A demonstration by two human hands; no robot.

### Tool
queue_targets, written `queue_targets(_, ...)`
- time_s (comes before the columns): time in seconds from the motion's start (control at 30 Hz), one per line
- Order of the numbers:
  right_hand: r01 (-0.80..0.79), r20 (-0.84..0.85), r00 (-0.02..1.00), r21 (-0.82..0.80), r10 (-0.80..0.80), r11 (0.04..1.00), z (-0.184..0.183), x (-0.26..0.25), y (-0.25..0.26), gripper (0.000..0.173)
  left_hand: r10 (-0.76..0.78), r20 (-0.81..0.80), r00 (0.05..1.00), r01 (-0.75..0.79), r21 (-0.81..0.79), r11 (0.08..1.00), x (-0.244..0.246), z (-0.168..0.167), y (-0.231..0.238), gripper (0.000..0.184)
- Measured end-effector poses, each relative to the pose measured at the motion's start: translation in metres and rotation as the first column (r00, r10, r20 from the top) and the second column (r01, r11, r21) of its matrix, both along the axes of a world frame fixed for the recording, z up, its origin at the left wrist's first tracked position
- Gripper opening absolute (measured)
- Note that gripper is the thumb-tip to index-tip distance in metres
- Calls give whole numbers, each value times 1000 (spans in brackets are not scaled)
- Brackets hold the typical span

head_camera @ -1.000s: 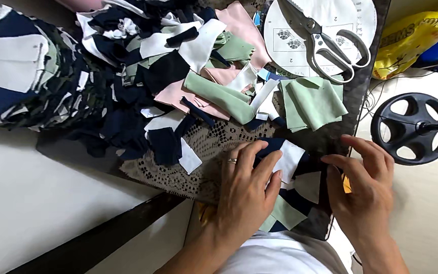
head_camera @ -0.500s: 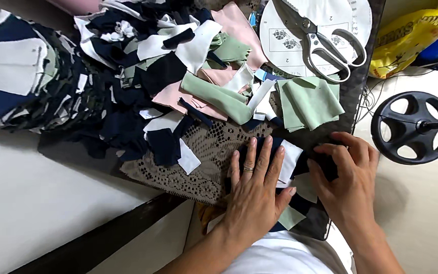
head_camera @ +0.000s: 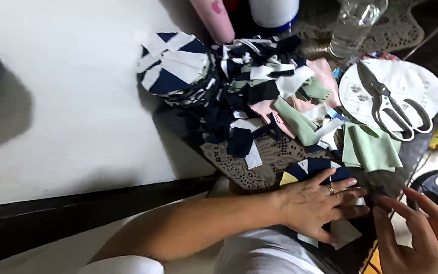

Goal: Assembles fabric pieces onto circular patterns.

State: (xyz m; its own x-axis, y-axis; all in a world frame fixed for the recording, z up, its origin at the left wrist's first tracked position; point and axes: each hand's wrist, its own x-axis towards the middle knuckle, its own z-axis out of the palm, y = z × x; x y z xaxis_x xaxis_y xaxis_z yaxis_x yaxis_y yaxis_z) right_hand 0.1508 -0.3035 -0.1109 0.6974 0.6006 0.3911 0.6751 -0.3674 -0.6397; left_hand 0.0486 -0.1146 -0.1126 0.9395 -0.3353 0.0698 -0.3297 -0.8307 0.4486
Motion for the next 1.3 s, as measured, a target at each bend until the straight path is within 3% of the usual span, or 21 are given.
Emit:
queue_targets(0.1, -26, 25, 999, 1, 26, 1000, 1, -4, 0, 20, 343, 221, 913, -348, -18, 937, -19, 10, 9, 49)
queue_targets(0.2, -116, 52, 992, -32, 117, 993, 7, -9, 10, 19, 750, 155, 643, -758, -11, 652, -50, 32, 49, 27)
queue_targets(0.27, -232, 85, 968, -52, 235, 971, 15, -20, 33, 18, 881, 49, 471, -882, 21, 470, -73, 37, 73, 27)
queue_targets(0.33, -352, 159, 920, -64, 358, 934, 17, -42, 71, 16, 924, -16, 383, -923, 45, 383, -88, 30, 85, 26)
queue_targets(0.43, -514, 284, 801, -126, 527, 848, 4, -68, 131, 18, 927, 133, 351, -933, -31, 358, -96, 9, 92, 16)
queue_targets(0.5, -563, 318, 744, -175, 588, 807, -6, -74, 160, 19, 938, 123, 324, -935, -107, 337, -98, 7, 96, 14)
queue_targets(0.67, -590, 307, 729, -173, 612, 789, -15, -74, 192, 15, 961, -98, 259, -937, -267, 226, -103, 17, 108, 9)
queue_targets(0.83, -590, 339, 714, -181, 613, 787, -16, -71, 202, 16, 953, -135, 270, -927, -304, 219, -104, 18, 113, 9)
queue_targets(0.93, -599, 168, 758, -202, 630, 775, -9, -68, 203, 15, 947, -161, 279, -923, -318, 217, -106, 18, 113, 12)
queue_targets(1.03, -642, -350, 741, -115, 573, 758, 22, -54, 193, 18, 930, -202, 306, -920, -315, 235, -111, 21, 111, 19)
queue_targets(1.07, -645, -528, 663, -42, 531, 763, 32, -48, 188, 18, 923, -215, 319, -919, -309, 245, -113, 21, 110, 21)
queue_targets(1.13, -582, -809, 389, 155, 441, 798, 44, -36, 179, 11, 906, -234, 354, -915, -288, 283, -116, 25, 107, 27)
queue_targets(1.2, -504, -908, 139, 279, 396, 817, 51, -28, 169, 15, 884, -224, 411, -894, -287, 343, -119, 33, 102, 33)
queue_targets(1.3, -448, -924, -18, 348, 381, 823, 53, -24, 154, 21, 870, -8, 493, -795, -411, 447, -122, 39, 82, 30)
